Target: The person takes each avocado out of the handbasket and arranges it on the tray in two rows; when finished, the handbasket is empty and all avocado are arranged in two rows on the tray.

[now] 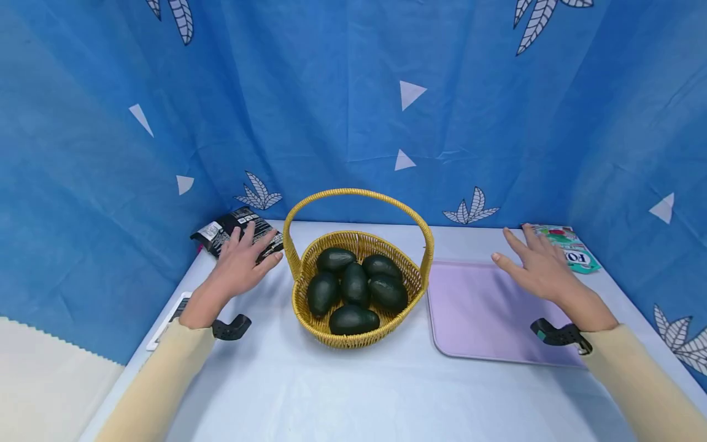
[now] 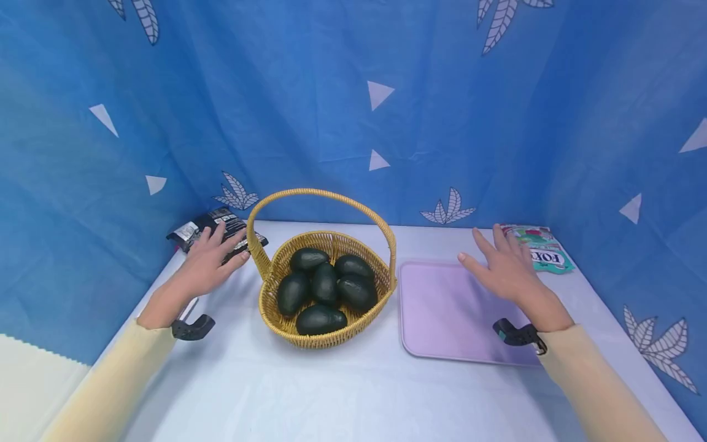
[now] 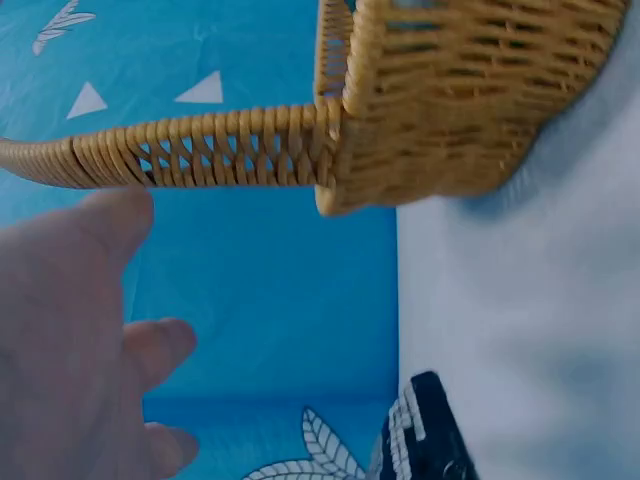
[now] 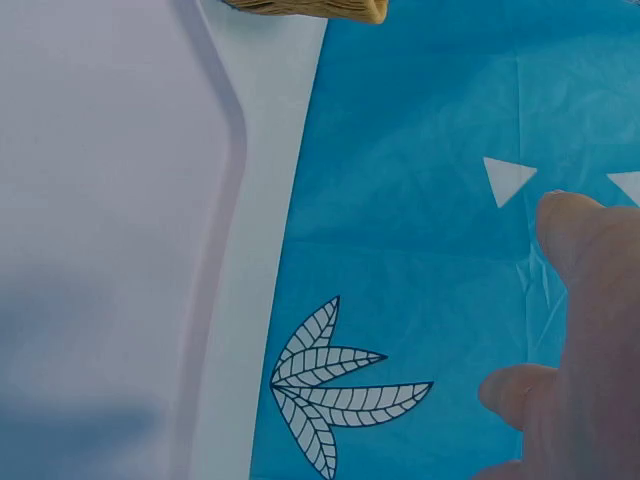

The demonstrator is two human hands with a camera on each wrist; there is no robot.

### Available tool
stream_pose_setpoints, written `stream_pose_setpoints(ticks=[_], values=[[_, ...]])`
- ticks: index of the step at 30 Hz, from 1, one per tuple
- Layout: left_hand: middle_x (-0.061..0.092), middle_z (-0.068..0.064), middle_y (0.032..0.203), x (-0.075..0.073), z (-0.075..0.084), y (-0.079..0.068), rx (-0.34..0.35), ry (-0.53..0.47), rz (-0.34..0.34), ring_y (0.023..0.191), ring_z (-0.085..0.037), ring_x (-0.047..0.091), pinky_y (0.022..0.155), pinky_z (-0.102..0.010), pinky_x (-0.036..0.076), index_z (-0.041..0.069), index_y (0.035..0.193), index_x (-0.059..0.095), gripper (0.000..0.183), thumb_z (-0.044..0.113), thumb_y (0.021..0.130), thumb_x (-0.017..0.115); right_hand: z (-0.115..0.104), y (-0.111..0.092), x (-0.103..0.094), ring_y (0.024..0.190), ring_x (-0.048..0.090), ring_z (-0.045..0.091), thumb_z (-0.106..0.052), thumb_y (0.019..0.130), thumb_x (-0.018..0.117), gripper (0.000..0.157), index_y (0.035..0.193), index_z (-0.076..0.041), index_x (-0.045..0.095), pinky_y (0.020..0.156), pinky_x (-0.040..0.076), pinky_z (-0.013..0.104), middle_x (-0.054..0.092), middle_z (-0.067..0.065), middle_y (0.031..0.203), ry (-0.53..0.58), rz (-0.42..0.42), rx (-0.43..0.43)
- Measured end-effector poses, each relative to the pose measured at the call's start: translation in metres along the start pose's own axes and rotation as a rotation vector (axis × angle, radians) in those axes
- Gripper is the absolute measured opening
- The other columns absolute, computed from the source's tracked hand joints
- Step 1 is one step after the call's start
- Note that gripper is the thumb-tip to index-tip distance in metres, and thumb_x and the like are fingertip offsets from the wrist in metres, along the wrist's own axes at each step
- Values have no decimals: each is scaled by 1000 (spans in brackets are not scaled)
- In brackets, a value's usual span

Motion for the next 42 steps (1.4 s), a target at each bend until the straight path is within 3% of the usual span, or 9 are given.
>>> stream_pose_setpoints(ticks=[7,12,21,29,35,42], values=[[5,-24,171,15,1,-4,34,-239,-43,155,-53,2,114,-81,9,17,163,26,75,50,102,54,-2,-1,1,146,-2,67,-64,103,33,87,162,-3,14,110,-1,84,-5,40,163,12,-5,1],[14,-19,171,32,2,-1,69,-379,-18,156,-47,15,116,-76,20,16,161,31,79,43,95,66,-3,-3,3,145,0,68,-63,104,33,86,162,-3,15,110,1,84,-5,40,163,11,-6,-3],[40,-22,161,63,4,2,110,-552,7,150,-44,33,114,-67,36,10,154,45,63,28,98,67,-3,-6,5,145,2,68,-61,104,35,84,161,-2,18,111,0,83,-5,41,162,29,-19,-21],[46,-25,154,74,5,5,92,-727,-41,135,-47,53,107,-55,49,7,152,45,56,18,99,61,-2,-9,7,144,6,69,-60,105,35,83,161,-2,18,111,1,83,-2,41,162,36,-16,-13],[51,-29,148,80,8,7,62,-804,-48,131,-47,56,94,-46,59,7,151,44,54,14,99,59,-3,-11,9,145,7,67,-60,104,36,82,161,-3,20,112,0,83,1,40,163,50,-3,-13],[50,-30,147,86,8,6,-13,-926,-86,120,-32,60,78,-28,59,12,155,37,59,17,100,57,-4,-15,11,145,11,66,-59,105,36,80,161,-2,22,111,2,83,0,39,164,55,6,-25]])
Point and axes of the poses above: each hand's wrist, its own y-axis towards the middle knuckle, its own x-axis out of the palm, z = x × y, the point moved 1 cm from there along y, towards the middle knuckle
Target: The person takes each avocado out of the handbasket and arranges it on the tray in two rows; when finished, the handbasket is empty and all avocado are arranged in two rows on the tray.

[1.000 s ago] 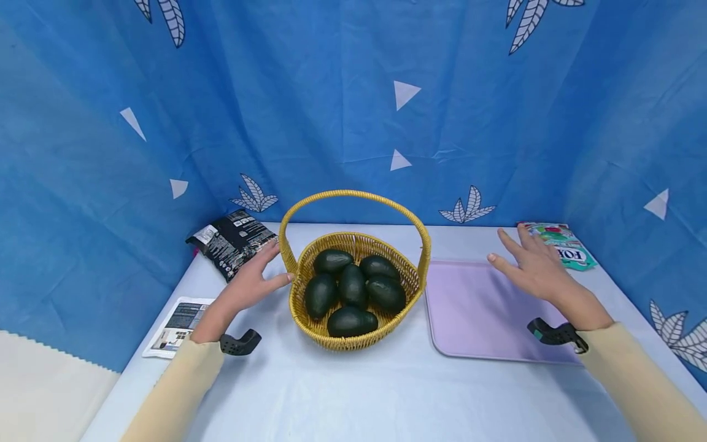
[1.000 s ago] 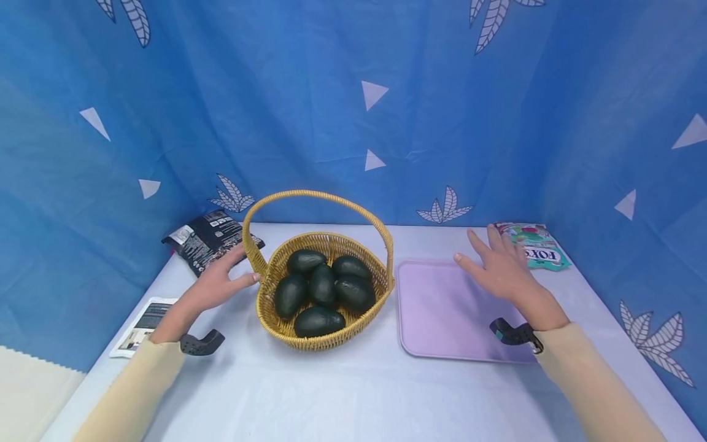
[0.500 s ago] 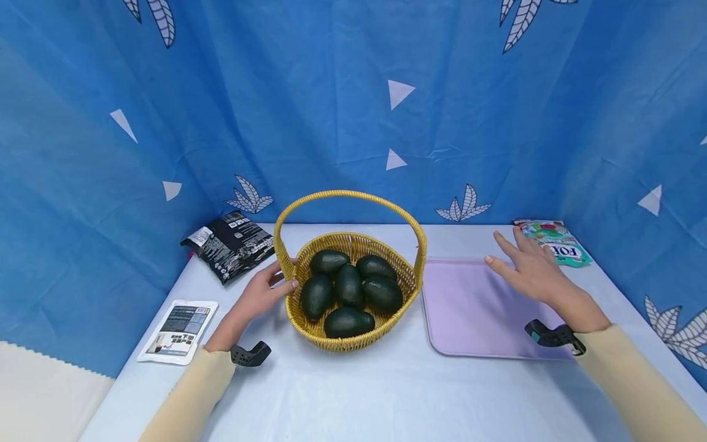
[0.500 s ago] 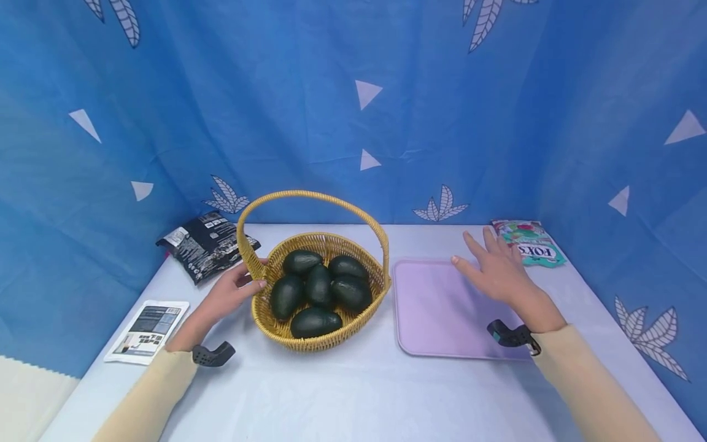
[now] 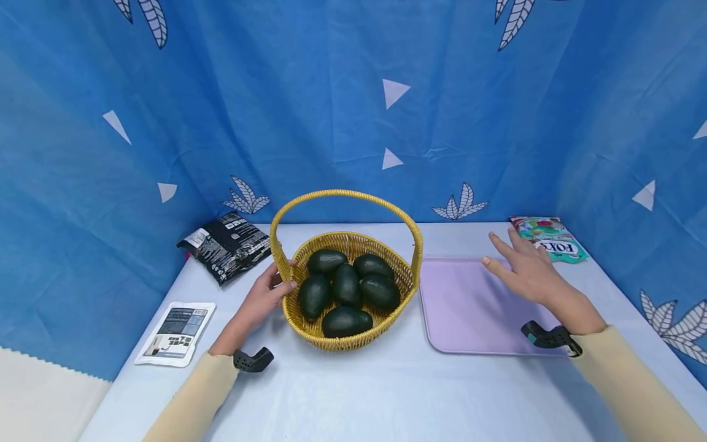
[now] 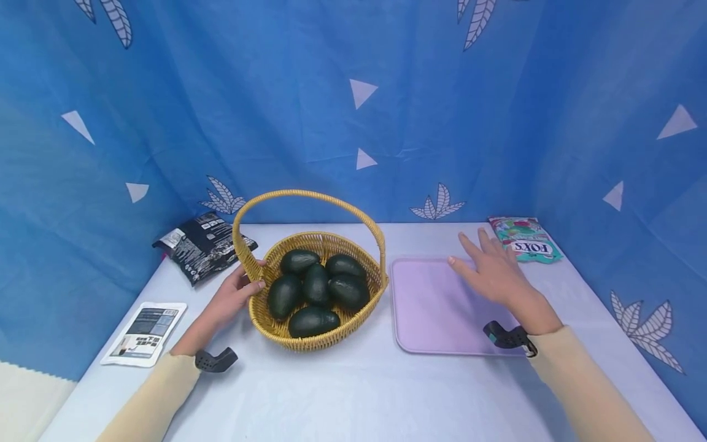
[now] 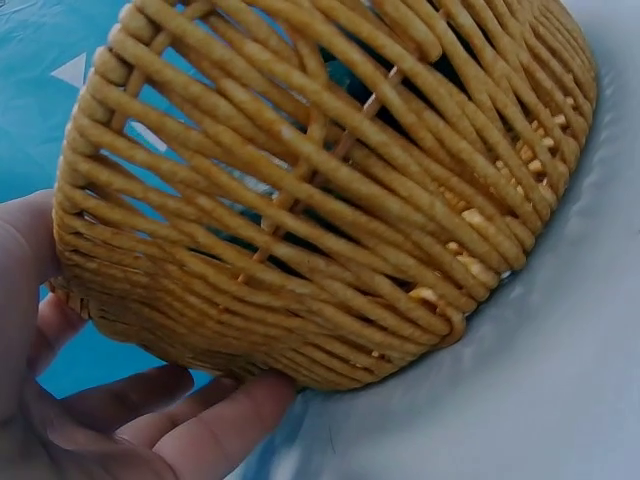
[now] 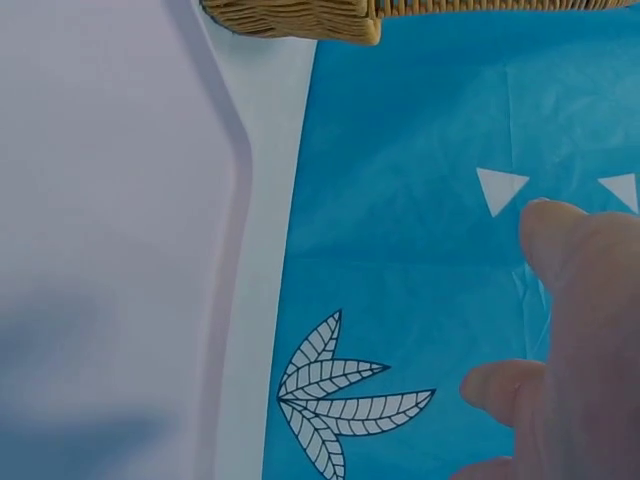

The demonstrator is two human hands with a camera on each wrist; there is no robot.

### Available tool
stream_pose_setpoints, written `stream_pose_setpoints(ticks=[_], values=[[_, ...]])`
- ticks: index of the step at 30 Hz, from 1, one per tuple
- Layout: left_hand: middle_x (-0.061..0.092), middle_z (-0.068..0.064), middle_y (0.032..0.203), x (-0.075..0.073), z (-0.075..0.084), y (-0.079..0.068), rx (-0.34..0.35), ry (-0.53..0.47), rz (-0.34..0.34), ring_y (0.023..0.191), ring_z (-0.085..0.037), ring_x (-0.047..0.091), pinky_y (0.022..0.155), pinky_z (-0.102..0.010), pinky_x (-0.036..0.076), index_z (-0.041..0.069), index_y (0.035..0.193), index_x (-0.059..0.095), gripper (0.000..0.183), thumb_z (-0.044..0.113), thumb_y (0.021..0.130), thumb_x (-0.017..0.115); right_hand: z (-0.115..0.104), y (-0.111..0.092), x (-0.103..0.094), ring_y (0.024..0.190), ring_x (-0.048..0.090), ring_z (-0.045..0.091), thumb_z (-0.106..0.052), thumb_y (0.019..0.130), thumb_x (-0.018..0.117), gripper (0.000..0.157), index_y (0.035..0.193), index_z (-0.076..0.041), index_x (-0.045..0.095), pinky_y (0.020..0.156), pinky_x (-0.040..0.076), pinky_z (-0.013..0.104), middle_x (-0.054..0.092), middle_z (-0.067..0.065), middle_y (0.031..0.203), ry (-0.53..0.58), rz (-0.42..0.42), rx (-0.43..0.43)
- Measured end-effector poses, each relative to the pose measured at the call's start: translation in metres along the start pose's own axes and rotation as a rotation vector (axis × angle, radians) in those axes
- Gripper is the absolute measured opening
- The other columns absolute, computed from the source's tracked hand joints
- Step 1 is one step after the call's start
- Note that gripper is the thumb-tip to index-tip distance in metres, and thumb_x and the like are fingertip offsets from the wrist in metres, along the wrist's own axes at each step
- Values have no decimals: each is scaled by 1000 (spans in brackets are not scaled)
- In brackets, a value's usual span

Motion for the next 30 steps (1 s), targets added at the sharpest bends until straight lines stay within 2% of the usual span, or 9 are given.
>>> stream_pose_setpoints(ticks=[3,5,11,18,25,30], values=[[48,-30,148,0,-2,-1,-5,-22,4,116,-29,59,75,-25,58,11,155,36,60,16,100,57,-3,-1,0,146,10,65,-58,105,37,80,161,-2,22,111,2,83,0,38,164,7,-2,-7],[47,-30,150,0,-2,-2,-6,-31,7,119,-32,58,76,-26,58,11,155,36,60,15,99,57,-6,-2,0,147,10,65,-57,105,38,79,161,-3,23,111,2,83,2,38,164,13,-3,-15],[43,-28,155,1,-1,-2,-16,-47,-2,135,-43,51,88,-36,59,13,156,35,61,17,99,56,-20,-4,-2,145,14,66,-55,104,43,76,160,-5,29,111,7,83,12,40,163,7,7,-61],[44,-28,154,0,0,-1,-14,-47,-6,135,-43,51,91,-39,59,13,157,34,62,16,99,56,-45,-12,-7,142,27,65,-54,102,50,73,158,-10,35,108,25,82,23,36,162,-40,27,-112],[44,-28,154,0,-1,0,-23,-42,3,136,-43,50,92,-41,59,13,157,34,62,16,99,57,-74,-24,-8,144,32,57,-53,100,57,71,158,-15,39,103,40,75,27,30,164,12,-3,-190],[42,-27,155,0,-3,0,-26,-42,-4,137,-45,49,93,-43,59,15,157,33,62,17,100,57,-90,-31,-5,138,47,50,-48,99,62,65,151,-12,49,100,49,66,44,26,155,22,-2,-277]])
Point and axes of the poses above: each hand's wrist, its own y-axis towards the middle knuckle, its own x-axis out of the palm, z = x × y, the point moved 1 cm from there along y, towards the middle knuckle
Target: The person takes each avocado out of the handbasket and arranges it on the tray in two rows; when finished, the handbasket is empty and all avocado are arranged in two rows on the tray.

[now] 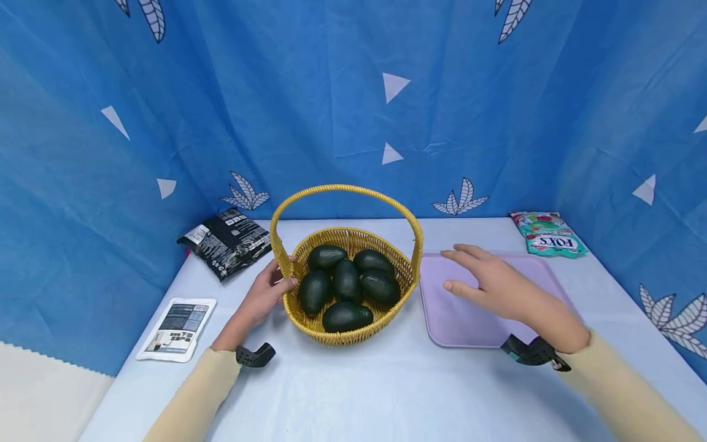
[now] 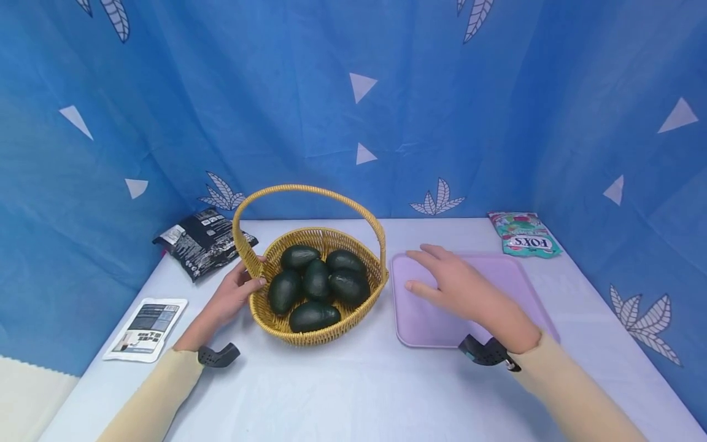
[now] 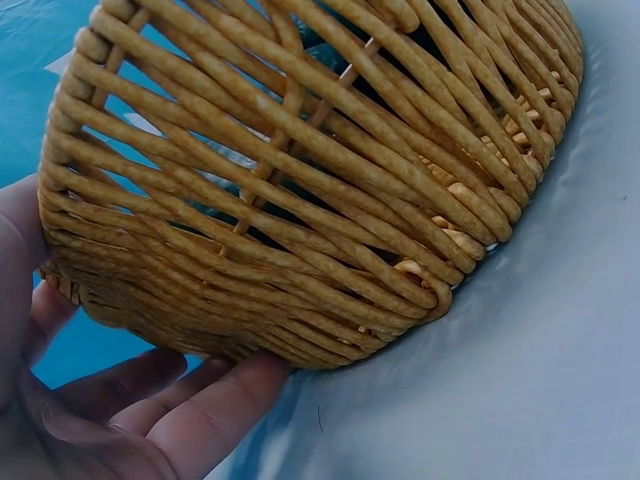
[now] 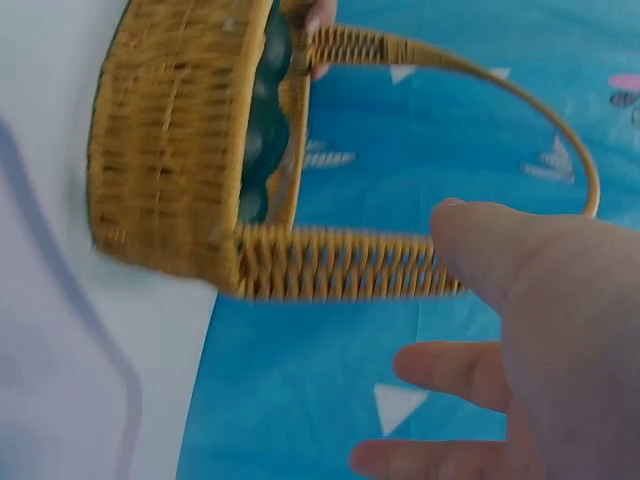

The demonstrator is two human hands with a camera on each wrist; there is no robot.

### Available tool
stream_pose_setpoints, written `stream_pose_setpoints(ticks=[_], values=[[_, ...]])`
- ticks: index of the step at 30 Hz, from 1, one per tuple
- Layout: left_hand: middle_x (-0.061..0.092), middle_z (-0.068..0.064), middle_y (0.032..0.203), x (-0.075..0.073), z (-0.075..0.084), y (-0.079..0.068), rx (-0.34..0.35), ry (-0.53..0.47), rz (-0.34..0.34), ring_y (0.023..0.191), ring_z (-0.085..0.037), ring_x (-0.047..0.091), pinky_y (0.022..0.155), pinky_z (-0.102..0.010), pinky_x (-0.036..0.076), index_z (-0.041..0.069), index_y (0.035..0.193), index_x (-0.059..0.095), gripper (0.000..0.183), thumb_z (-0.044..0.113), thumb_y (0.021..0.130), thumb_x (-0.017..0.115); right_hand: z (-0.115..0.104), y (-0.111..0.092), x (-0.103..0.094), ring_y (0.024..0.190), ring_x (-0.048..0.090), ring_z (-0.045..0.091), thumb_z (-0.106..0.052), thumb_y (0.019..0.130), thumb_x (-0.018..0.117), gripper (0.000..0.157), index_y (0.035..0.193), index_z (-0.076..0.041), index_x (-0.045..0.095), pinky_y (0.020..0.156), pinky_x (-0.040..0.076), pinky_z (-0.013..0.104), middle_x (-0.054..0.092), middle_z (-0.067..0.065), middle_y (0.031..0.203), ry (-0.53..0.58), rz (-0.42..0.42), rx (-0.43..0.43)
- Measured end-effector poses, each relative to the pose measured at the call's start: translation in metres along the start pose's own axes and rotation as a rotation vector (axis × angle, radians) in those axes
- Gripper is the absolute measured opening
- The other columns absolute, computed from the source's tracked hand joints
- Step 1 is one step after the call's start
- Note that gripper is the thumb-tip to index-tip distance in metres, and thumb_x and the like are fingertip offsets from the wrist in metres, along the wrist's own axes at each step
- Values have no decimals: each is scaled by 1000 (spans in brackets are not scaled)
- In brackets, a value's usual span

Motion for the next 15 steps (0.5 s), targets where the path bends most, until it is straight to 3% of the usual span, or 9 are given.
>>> stream_pose_setpoints(ticks=[6,15], values=[[40,-27,157,1,-1,-1,3,-15,-7,139,-46,47,94,-45,59,15,158,33,63,17,100,57,-23,1,7,122,64,34,-37,97,69,45,133,-10,64,96,56,53,66,12,132,29,10,-113],[38,-25,159,1,1,0,3,-15,-6,141,-46,45,97,-46,57,16,158,32,63,18,100,57,-61,22,26,117,66,25,-24,97,69,36,130,-11,66,95,58,42,67,6,129,111,-26,-292]])
Point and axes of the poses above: each hand's wrist, its own y-axis towards the middle knuckle, its own x-axis out of the palm, z = x × y, the point moved 1 cm from there along y, towards the middle knuckle
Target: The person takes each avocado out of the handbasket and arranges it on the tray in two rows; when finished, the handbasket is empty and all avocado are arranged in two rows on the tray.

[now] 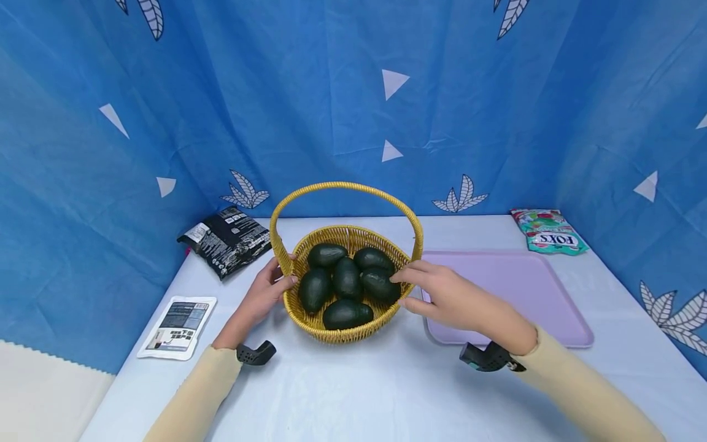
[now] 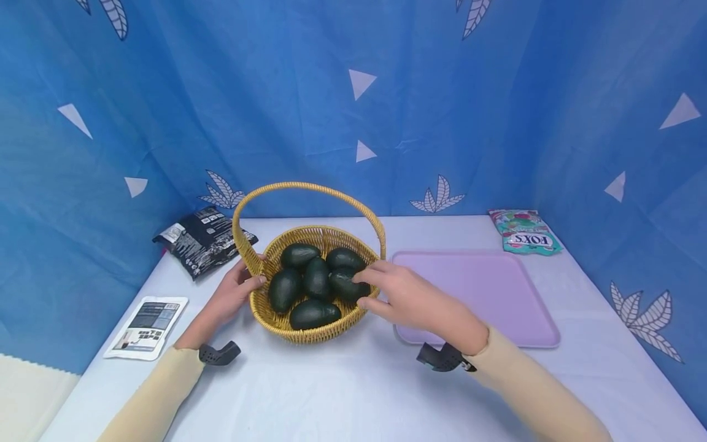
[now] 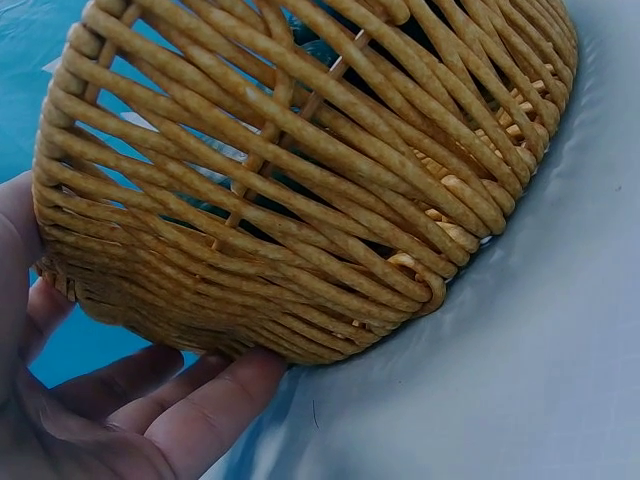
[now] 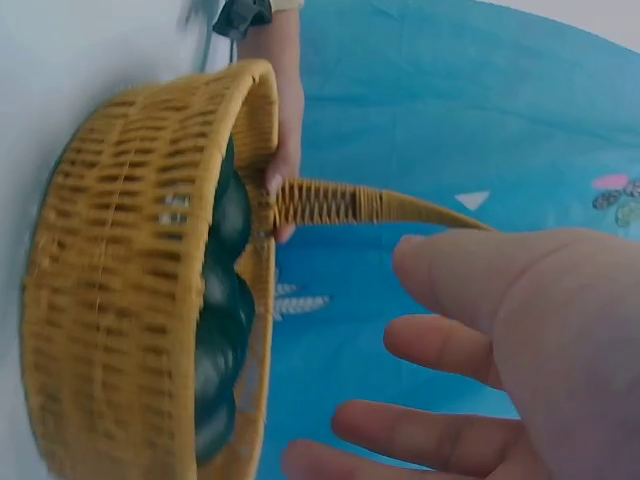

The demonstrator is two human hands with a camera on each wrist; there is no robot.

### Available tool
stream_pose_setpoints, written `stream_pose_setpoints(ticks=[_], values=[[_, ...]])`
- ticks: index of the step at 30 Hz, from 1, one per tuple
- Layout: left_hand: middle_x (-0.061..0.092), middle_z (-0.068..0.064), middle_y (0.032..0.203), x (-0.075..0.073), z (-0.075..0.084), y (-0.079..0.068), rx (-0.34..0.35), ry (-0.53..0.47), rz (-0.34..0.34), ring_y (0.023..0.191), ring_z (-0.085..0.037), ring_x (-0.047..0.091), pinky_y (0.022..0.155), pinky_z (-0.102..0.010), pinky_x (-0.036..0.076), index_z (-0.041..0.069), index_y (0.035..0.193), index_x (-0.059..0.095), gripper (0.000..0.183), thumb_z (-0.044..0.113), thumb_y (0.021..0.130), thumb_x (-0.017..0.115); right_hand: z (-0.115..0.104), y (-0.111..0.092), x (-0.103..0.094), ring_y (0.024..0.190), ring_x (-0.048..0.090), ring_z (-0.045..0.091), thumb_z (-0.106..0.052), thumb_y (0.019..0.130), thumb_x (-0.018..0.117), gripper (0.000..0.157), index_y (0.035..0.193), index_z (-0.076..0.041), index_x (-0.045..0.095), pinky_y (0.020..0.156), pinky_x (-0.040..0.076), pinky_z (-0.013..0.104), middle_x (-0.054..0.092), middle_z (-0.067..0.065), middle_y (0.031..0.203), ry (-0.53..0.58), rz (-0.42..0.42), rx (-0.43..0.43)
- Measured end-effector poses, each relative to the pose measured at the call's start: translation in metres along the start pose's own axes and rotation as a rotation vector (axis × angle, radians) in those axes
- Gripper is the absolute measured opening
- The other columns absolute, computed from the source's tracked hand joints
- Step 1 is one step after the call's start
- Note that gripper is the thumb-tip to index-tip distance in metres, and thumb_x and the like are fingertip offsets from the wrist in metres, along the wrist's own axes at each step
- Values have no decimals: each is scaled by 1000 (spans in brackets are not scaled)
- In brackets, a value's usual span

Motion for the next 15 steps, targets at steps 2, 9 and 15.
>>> stream_pose_setpoints(ticks=[2,9,15], values=[[38,-26,159,0,1,0,7,3,-2,141,-46,45,96,-45,58,16,158,32,63,18,100,57,-4,9,5,118,65,25,-24,98,69,37,131,-10,66,95,59,41,65,8,131,12,-12,-20],[39,-25,158,-1,1,0,11,14,3,139,-46,47,94,-44,59,16,157,34,61,17,100,57,-5,36,25,131,58,35,-21,98,67,38,134,-10,64,101,55,48,56,21,143,2,-50,-23],[40,-25,157,0,1,0,-8,31,4,141,-45,46,97,-46,58,18,158,32,63,21,101,57,0,49,42,140,49,42,-18,98,67,37,136,-14,64,107,49,54,47,26,152,-48,-108,31]])
Point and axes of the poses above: each hand's wrist, its own y-axis towards the middle knuckle, its own x-axis out of the palm, z = x × y, the point moved 1 cm from there along y, towards the middle knuckle
